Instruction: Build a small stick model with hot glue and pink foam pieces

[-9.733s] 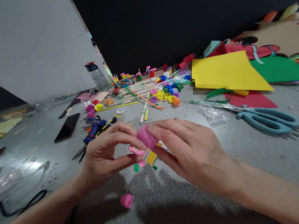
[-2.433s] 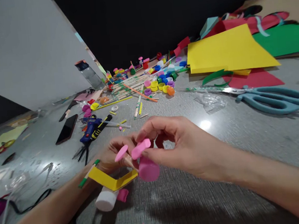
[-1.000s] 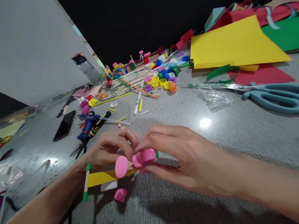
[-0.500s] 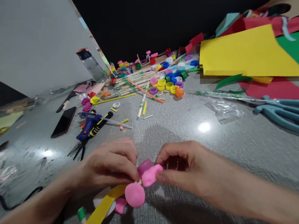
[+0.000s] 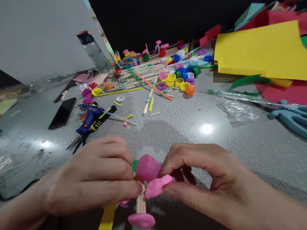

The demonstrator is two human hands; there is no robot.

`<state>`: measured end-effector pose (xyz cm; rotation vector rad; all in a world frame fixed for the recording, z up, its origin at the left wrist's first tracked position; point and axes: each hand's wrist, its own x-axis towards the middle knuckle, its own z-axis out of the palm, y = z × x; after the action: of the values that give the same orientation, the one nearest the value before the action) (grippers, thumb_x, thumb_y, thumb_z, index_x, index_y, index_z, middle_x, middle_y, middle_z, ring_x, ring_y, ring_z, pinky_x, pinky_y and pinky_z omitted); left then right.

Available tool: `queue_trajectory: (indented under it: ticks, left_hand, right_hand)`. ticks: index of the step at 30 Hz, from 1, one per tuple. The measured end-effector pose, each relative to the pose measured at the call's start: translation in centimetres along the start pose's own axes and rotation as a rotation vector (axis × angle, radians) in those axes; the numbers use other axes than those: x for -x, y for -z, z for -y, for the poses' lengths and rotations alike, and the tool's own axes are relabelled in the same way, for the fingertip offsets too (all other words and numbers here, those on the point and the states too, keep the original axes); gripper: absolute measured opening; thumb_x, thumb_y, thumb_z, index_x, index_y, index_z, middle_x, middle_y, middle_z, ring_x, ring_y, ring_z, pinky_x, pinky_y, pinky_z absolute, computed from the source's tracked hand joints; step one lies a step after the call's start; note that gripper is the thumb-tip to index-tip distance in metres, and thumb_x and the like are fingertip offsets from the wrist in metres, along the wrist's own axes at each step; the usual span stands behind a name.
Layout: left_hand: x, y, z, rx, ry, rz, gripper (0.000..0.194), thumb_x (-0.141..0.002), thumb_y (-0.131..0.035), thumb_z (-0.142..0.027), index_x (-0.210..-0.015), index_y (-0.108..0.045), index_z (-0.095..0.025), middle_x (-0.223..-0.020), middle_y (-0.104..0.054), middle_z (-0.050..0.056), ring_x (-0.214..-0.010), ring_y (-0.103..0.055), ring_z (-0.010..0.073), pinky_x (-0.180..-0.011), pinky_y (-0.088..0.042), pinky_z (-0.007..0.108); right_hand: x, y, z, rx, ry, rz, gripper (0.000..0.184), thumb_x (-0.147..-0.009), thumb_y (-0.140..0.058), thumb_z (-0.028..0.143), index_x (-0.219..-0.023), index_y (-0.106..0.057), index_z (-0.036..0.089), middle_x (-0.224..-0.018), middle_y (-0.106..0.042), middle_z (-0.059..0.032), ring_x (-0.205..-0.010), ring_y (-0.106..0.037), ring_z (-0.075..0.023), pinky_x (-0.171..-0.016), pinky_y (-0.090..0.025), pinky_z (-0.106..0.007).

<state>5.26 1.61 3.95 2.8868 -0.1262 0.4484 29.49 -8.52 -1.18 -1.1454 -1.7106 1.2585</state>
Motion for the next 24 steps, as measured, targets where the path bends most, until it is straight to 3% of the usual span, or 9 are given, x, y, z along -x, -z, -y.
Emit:
queue_trajectory:
  ticks: [6,24]
  left_hand:
    - [0.2,-0.9,0.3,0.033,0.008,-0.015,0.018,-0.101,-0.051,-0.019,-0.095,-0.068,-0.018,-0.078,-0.07,0.002,-0.077,-0.062,0.0152,-0.072,-0.046,0.032]
    - [0.3,-1.4,0.6,0.025,0.007,-0.08,0.013,-0.101,-0.054,-0.024,-0.098,-0.067,-0.022,-0.08,-0.072,0.0,-0.08,-0.064,0.0137,-0.082,-0.045,0.033]
  right_hand:
    - [0.1,-0.1,0.3,0.005,-0.042,-0.019,0.003,-0.091,-0.068,0.029,-0.088,-0.068,0.029,-0.081,-0.066,0.0038,-0.071,-0.058,-0.0131,-0.062,-0.046,-0.025]
    - [-0.2,-0.2,1.2,0.023,-0.077,-0.056,0.014,-0.09,-0.069,0.036,-0.081,-0.07,0.025,-0.074,-0.066,0.0007,-0.067,-0.058,-0.0149,-0.059,-0.046,-0.026]
